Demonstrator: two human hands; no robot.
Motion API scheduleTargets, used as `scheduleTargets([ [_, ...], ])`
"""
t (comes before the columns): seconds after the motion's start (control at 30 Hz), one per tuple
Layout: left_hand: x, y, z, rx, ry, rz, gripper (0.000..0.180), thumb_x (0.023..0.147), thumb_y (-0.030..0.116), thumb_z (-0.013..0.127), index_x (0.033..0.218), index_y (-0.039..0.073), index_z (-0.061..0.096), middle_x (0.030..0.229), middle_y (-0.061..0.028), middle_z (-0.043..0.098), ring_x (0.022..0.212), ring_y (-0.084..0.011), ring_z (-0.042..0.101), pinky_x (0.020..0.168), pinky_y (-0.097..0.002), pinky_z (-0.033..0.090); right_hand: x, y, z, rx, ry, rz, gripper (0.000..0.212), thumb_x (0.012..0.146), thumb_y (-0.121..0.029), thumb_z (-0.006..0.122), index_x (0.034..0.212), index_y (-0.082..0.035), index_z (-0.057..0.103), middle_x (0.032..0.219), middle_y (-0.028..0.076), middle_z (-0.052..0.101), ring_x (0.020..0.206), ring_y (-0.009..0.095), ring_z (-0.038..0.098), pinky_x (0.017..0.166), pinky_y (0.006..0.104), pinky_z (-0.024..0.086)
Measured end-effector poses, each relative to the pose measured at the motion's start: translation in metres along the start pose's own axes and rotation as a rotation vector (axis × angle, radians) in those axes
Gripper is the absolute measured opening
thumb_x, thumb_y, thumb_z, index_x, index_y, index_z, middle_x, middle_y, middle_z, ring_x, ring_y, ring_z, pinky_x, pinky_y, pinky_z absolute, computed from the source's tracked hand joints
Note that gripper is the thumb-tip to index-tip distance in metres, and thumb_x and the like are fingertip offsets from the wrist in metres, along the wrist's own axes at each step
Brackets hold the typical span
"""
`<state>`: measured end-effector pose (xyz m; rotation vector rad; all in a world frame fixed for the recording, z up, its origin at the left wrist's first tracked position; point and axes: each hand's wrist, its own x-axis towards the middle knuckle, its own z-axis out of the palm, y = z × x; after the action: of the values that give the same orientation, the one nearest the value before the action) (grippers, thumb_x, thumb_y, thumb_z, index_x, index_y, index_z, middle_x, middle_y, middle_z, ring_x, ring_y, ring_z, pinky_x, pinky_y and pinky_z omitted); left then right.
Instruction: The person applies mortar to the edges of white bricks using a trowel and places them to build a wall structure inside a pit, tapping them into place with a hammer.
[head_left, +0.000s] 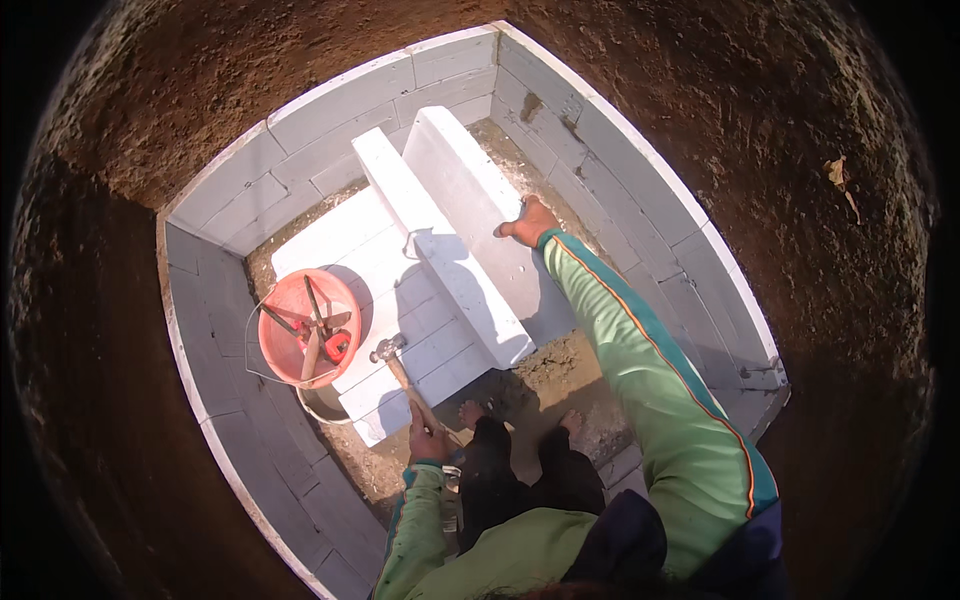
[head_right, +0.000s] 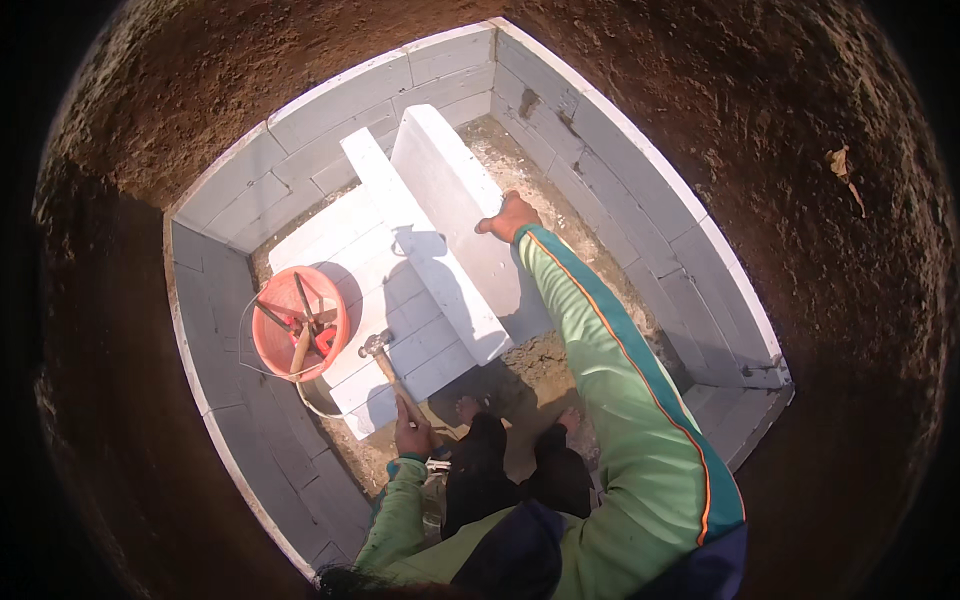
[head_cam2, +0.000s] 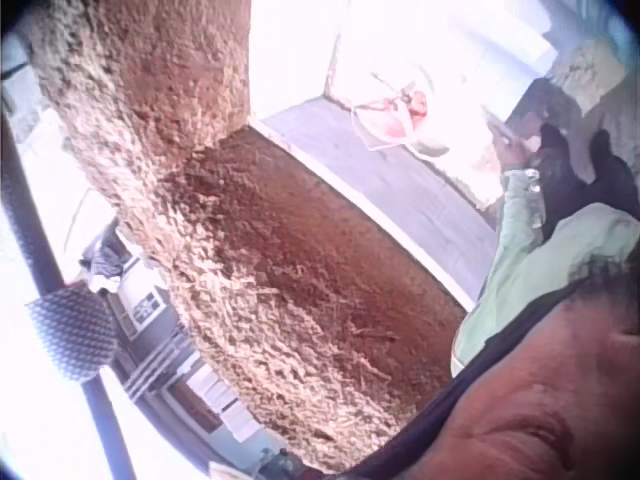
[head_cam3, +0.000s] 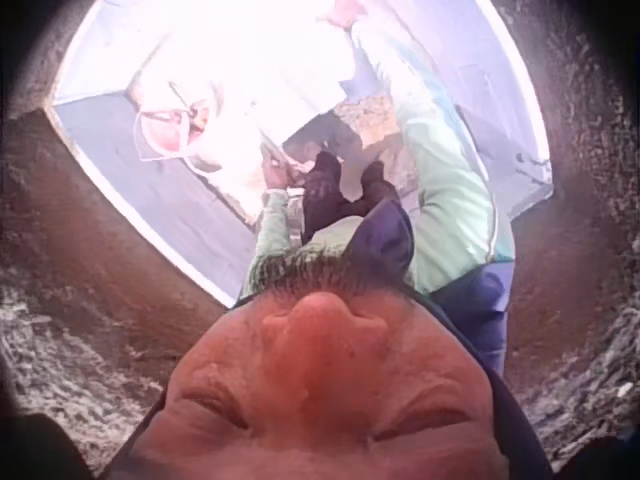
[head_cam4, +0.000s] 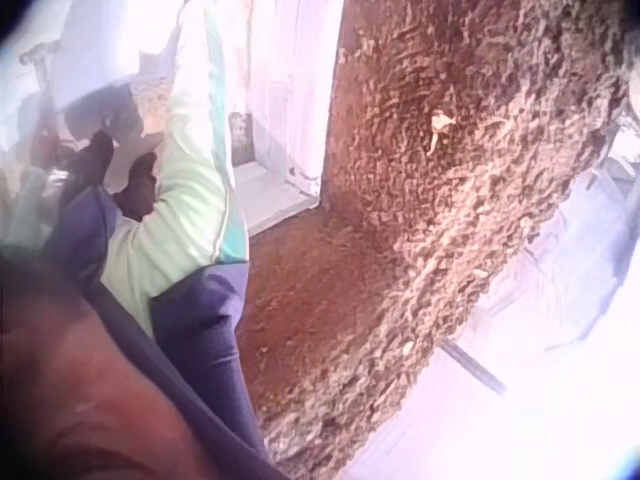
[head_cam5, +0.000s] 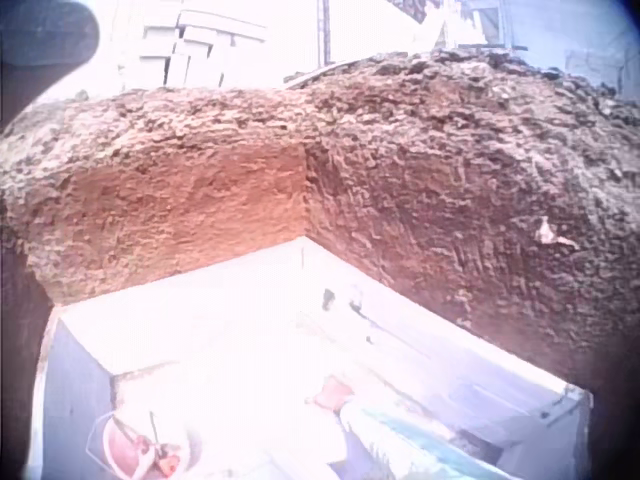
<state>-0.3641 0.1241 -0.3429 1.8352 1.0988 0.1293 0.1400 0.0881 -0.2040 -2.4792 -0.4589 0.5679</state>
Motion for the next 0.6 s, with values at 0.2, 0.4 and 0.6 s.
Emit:
scheduleTargets([
  [0.2,-0.040,0.000,-0.015,0.122,-0.228,0.187,0.088,0.076,0.013,0.075,0.153,0.001,0.033,0.112,-0.0188,0.063,0.090,-0.0316,0.064,0.080,-0.0427,0.052,-0.109,0.072,-0.042,0.088,-0.018,0.188,0.102,0.059,-0.043,0.085,0.138,0.006,0.045,0.119,0.028,0.065,0.112,0.039,0.064,0.097,0.0396,0.050],
  [0.4,-0.068,0.083,0.083,-0.329,-0.915,0.027,0.075,0.092,0.023,0.070,0.154,0.002,0.032,0.142,-0.0179,0.051,0.123,-0.0262,0.056,0.102,-0.0382,0.047,-0.301,0.173,-0.084,0.023,0.135,0.412,0.087,0.063,-0.037,0.083,0.132,0.003,0.049,0.121,0.026,0.063,0.112,0.041,0.063,0.096,0.0426,0.050],
  [0.6,-0.124,0.128,0.266,-0.662,-1.183,-0.835,0.089,0.093,0.069,0.050,0.155,0.008,0.029,0.155,-0.0160,0.037,0.141,-0.0343,0.037,0.114,-0.0544,0.029,-0.467,0.218,-0.113,-0.050,0.145,0.767,0.085,0.063,-0.033,0.084,0.131,0.003,0.048,0.123,0.025,0.062,0.112,0.041,0.063,0.096,0.0455,0.051],
])
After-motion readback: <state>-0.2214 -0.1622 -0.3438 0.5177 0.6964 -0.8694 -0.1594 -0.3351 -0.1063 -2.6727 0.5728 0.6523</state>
